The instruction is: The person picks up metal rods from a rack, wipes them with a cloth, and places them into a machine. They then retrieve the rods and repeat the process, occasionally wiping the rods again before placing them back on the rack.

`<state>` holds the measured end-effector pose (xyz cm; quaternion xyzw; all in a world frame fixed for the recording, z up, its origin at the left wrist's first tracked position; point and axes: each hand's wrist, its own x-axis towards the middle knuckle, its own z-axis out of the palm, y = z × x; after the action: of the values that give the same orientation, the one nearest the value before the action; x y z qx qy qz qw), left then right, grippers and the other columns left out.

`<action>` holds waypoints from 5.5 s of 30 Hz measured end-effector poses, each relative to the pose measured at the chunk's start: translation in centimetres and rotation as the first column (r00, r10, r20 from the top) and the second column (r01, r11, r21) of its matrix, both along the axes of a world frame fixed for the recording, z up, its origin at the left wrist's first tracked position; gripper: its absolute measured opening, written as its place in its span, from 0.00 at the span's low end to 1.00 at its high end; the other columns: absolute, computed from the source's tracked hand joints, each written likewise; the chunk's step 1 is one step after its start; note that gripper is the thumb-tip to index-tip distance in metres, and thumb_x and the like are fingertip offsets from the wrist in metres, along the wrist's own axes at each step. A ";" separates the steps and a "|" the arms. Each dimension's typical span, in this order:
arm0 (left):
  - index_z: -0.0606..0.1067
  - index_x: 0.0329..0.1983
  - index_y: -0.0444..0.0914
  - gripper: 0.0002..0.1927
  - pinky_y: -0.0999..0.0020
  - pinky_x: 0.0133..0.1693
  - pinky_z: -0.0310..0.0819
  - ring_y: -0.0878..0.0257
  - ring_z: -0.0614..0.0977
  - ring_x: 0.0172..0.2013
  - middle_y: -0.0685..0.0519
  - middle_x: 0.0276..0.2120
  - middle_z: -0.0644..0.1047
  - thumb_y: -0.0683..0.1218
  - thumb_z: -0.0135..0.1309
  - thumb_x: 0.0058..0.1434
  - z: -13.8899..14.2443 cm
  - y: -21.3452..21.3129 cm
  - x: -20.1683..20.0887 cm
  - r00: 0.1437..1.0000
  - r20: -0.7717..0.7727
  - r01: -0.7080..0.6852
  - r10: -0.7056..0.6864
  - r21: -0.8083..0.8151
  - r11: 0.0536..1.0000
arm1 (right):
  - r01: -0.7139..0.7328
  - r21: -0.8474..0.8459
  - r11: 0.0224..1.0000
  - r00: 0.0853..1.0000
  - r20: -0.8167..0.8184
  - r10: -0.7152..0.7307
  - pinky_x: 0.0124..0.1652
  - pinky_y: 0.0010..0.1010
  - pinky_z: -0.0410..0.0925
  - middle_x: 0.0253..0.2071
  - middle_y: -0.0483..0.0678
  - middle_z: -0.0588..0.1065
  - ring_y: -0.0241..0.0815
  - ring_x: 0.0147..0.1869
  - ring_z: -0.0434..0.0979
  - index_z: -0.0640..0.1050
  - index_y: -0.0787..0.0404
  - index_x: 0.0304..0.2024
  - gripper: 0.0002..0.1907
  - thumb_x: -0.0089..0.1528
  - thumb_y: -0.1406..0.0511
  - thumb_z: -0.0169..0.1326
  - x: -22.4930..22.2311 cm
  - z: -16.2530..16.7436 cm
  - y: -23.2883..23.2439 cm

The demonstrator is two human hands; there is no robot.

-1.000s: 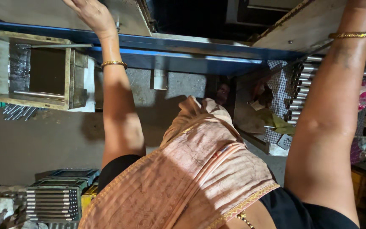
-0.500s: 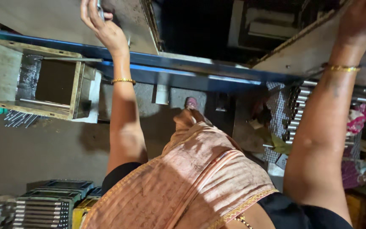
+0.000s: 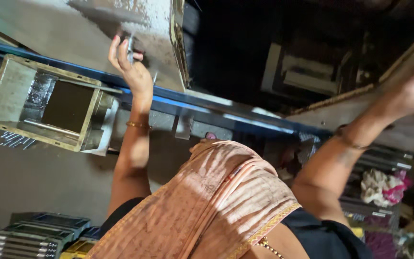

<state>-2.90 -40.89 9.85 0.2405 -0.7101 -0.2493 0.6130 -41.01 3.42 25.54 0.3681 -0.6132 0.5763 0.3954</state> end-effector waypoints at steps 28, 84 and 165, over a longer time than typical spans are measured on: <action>0.64 0.65 0.41 0.31 0.70 0.40 0.75 0.60 0.75 0.37 0.45 0.62 0.66 0.24 0.41 0.62 -1.9 -1.6 -1.2 0.983 0.015 -0.180 0.184 -0.145 0.973 | -0.260 -0.918 0.300 -0.390 0.384 0.837 0.69 0.58 0.63 0.53 0.50 0.77 0.53 0.66 0.74 0.77 0.60 0.49 0.16 0.65 0.58 0.58 -4.1 -7.3 -35.9; 0.41 0.82 0.48 0.39 0.71 0.48 0.79 0.62 0.77 0.51 0.53 0.74 0.65 0.35 0.45 0.76 1.4 2.9 2.6 0.989 0.034 0.143 -0.142 -0.039 0.989 | -0.082 0.131 0.988 -0.067 0.988 -0.136 0.20 0.29 0.65 0.28 0.44 0.74 0.35 0.21 0.70 0.75 0.63 0.60 0.23 0.60 0.72 0.56 40.2 -27.5 29.6; 0.71 0.52 0.39 0.12 0.51 0.58 0.71 0.53 0.76 0.59 0.52 0.58 0.75 0.46 0.48 0.68 -13.2 77.0 -24.0 0.381 -0.322 -0.587 -0.867 0.640 -0.496 | 0.316 0.339 0.886 0.563 0.684 -0.463 0.66 0.44 0.63 0.62 0.54 0.73 0.53 0.68 0.69 0.80 0.62 0.53 0.15 0.64 0.66 0.59 1.0 -16.8 49.4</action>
<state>-26.93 36.09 -3.38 0.4275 -0.3091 -0.7125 -0.4626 -40.01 52.86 8.70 -0.0138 -0.8351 0.5159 0.1904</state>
